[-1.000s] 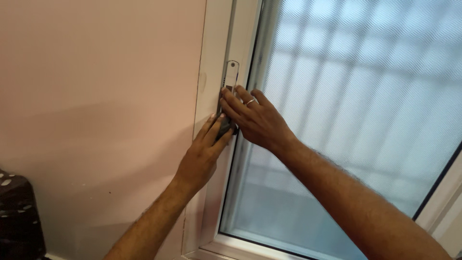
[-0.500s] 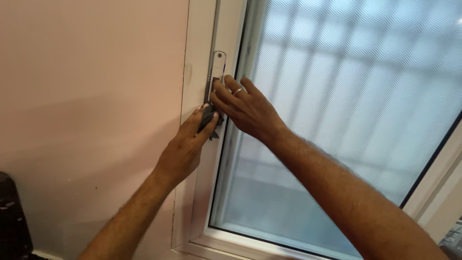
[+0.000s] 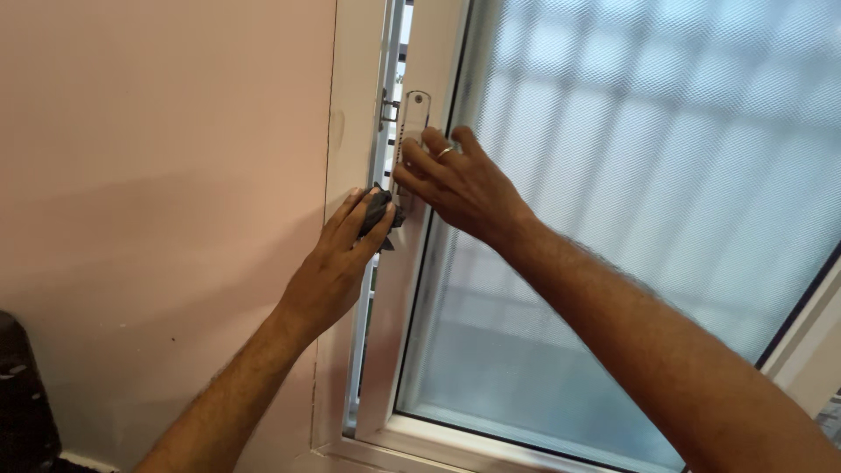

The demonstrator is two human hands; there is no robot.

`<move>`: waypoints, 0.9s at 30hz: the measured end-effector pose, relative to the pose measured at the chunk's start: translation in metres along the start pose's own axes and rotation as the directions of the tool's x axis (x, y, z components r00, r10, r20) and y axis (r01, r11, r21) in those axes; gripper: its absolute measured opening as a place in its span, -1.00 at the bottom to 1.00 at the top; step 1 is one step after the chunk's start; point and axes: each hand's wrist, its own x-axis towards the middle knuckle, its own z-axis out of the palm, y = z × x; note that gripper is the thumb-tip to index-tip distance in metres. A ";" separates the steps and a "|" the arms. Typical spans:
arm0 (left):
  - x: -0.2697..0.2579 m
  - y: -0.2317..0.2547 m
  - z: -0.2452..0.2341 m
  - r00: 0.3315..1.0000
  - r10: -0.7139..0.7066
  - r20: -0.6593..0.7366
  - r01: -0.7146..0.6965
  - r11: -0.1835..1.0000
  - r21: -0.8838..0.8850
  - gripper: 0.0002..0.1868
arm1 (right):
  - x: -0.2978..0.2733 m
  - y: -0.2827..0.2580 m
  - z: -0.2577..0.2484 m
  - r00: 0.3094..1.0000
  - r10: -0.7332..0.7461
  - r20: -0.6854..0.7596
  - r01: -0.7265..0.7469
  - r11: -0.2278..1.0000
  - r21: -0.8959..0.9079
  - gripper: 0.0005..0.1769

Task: The person wipes a frosted glass window with a dark cloth, moving the cloth in vertical and horizontal strokes across the surface. The person briefly opens the window and continues wiping the frame and glass.

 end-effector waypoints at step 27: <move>-0.004 0.019 0.026 0.995 0.066 -0.076 -0.045 0.968 0.247 -0.44 | -0.075 0.023 -0.003 0.998 0.069 -0.011 -0.066 0.985 0.159 -0.55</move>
